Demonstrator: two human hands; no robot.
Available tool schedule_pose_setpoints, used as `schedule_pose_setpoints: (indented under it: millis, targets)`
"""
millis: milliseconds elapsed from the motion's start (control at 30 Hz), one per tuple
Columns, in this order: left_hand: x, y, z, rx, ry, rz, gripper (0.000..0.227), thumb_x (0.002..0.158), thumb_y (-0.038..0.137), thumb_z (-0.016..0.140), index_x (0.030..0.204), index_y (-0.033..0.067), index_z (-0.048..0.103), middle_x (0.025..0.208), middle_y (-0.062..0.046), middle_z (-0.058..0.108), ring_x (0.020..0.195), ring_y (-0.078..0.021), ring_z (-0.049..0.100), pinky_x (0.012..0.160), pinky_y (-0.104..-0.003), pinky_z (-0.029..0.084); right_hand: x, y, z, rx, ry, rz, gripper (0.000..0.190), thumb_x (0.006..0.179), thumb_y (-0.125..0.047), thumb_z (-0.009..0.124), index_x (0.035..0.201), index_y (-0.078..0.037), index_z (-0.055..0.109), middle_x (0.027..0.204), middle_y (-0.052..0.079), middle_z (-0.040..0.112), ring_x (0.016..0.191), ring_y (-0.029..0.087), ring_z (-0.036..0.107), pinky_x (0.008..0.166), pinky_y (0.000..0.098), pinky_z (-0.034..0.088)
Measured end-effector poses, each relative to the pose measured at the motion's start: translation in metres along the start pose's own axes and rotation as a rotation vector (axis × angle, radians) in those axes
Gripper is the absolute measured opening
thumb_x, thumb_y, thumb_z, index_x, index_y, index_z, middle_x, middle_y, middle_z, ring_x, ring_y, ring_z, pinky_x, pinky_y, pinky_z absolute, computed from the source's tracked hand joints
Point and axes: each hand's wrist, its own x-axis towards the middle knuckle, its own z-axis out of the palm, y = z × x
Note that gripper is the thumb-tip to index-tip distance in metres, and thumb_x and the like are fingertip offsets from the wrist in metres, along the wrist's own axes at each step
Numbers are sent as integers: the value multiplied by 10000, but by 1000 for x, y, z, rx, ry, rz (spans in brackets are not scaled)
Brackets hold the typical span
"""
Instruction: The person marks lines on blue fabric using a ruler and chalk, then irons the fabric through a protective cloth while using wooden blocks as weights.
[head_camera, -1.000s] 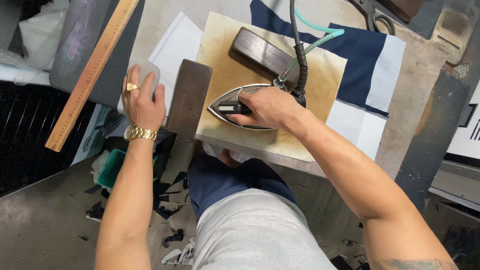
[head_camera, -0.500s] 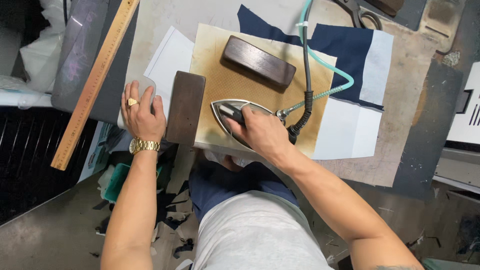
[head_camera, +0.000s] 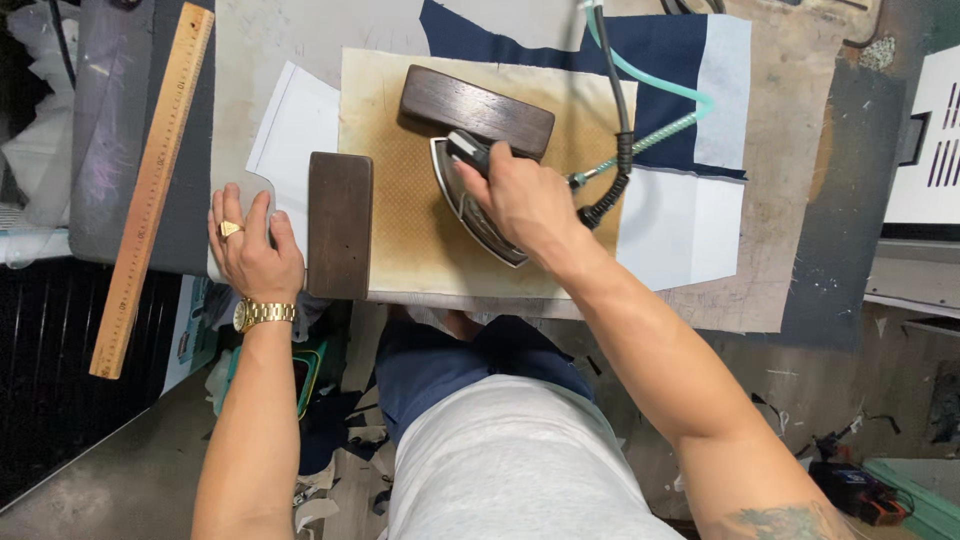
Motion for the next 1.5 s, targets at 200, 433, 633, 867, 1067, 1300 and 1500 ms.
schedule_pose_setpoints:
  millis: [200, 433, 633, 867, 1067, 1300, 1500]
  targets:
    - [5, 2, -1, -28, 11, 23, 272, 1036, 183, 650, 1203, 8, 776, 1390, -262, 645, 1335, -420, 559, 1142, -502, 350, -38, 47, -49, -13, -182, 108, 611, 1055, -621, 423, 989, -32, 571, 841, 310, 705, 850, 541, 715, 751, 627, 544]
    - [4, 4, 2, 5, 9, -11, 269, 1030, 188, 663, 1191, 13, 787, 1393, -251, 652, 1339, -414, 559, 1146, -500, 344, -52, 91, -54, -16, -238, 137, 564, 1029, -613, 512, 938, -62, 591, 808, 271, 710, 858, 473, 734, 761, 551, 567]
    - [7, 6, 2, -2, 1, -5, 272, 1043, 193, 648, 1189, 4, 778, 1390, -260, 646, 1335, -428, 551, 1132, -509, 345, -36, 78, -61, -22, -268, 49, 580, 1023, -603, 500, 942, -38, 602, 811, 282, 712, 856, 481, 731, 772, 569, 563]
    - [4, 2, 3, 10, -18, -12, 272, 1042, 205, 650, 1196, 22, 778, 1410, -244, 639, 1348, -416, 546, 1131, -506, 337, -17, 59, -56, 17, -305, -18, 558, 1009, -591, 501, 980, -40, 588, 849, 254, 720, 878, 475, 729, 772, 581, 562]
    - [5, 4, 1, 5, -21, -18, 270, 1039, 196, 645, 1197, 21, 774, 1411, -244, 636, 1350, -419, 544, 1126, -501, 333, -2, 44, -54, 29, -341, -56, 535, 1018, -568, 502, 995, -43, 604, 871, 250, 729, 890, 473, 731, 769, 580, 564]
    - [5, 5, 1, -5, -18, -26, 274, 1034, 193, 637, 1193, 17, 773, 1407, -248, 636, 1347, -421, 546, 1126, -501, 336, 10, 28, -46, 38, -331, -117, 535, 1029, -560, 480, 978, -41, 597, 818, 231, 724, 835, 463, 741, 746, 567, 581]
    - [9, 9, -2, 0, -18, -17, 271, 1027, 180, 641, 1191, 6, 770, 1394, -259, 635, 1338, -430, 548, 1122, -506, 341, 23, 6, -40, 45, -307, -173, 536, 1031, -558, 475, 980, -36, 583, 803, 250, 719, 794, 482, 739, 718, 589, 581]
